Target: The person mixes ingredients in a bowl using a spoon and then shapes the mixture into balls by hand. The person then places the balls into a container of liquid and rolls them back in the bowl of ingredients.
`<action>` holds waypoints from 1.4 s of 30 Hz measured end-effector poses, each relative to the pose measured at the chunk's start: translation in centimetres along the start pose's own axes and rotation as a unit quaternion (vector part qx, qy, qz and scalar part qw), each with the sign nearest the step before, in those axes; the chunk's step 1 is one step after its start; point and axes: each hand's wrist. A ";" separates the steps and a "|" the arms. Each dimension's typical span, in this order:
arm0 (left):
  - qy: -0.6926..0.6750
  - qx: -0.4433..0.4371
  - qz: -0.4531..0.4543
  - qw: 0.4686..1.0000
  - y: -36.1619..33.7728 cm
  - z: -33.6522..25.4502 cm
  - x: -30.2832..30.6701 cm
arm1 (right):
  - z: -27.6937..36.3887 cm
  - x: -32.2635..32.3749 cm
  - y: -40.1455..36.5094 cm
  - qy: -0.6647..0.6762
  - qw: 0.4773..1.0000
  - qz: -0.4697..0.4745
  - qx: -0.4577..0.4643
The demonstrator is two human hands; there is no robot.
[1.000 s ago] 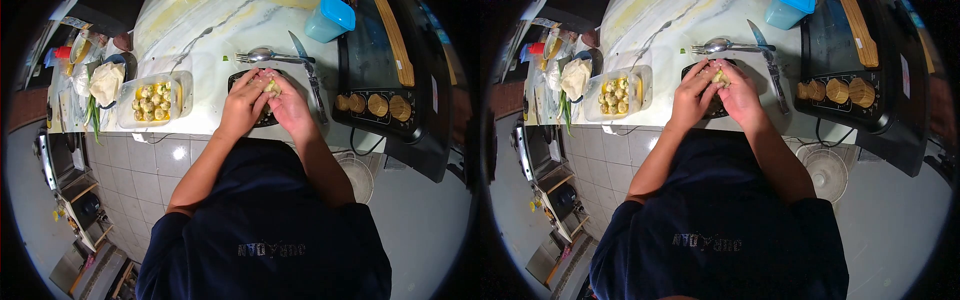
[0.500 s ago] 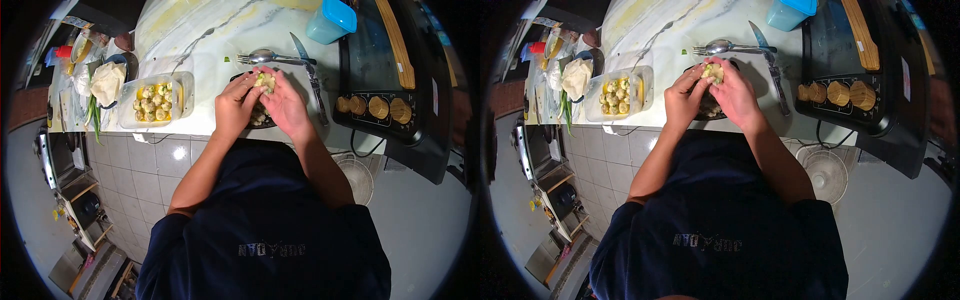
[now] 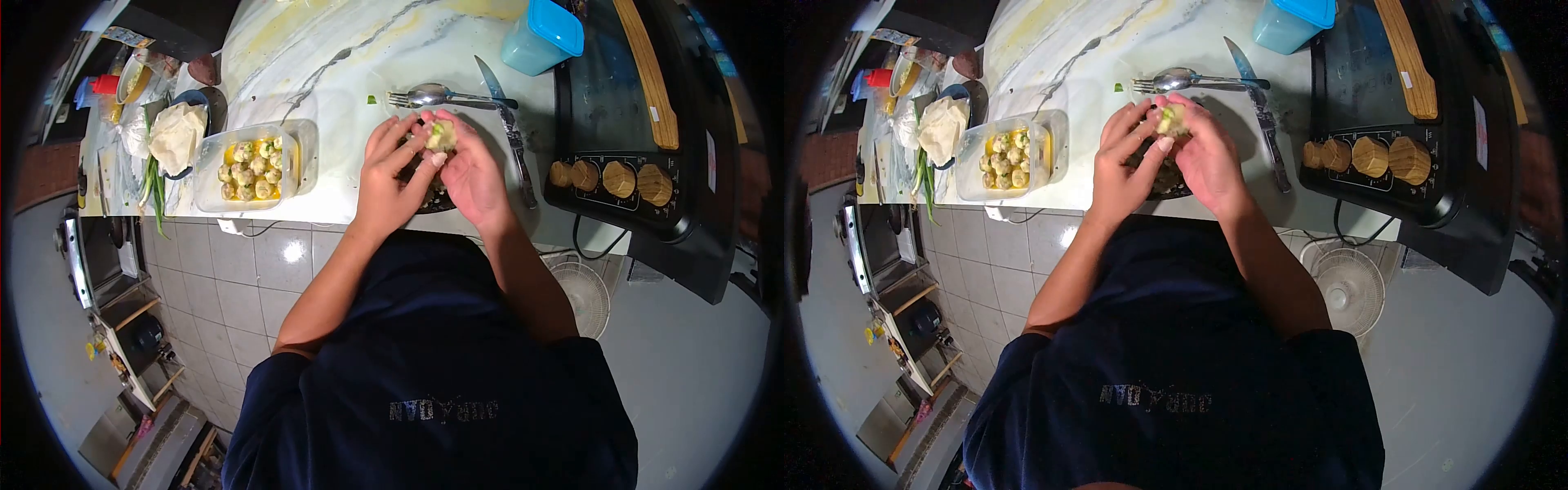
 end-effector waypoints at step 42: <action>-0.129 -0.034 0.044 0.990 1.5 -0.1 -1.6 | -2.4 -3.1 -2.5 -0.160 0.986 0.046 -0.012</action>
Point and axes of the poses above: each hand's wrist, its own y-axis towards the middle knuckle, its own x-axis out of the back of the hand, z = x × y, and after that the axes turned 4 degrees about -x, right-handed
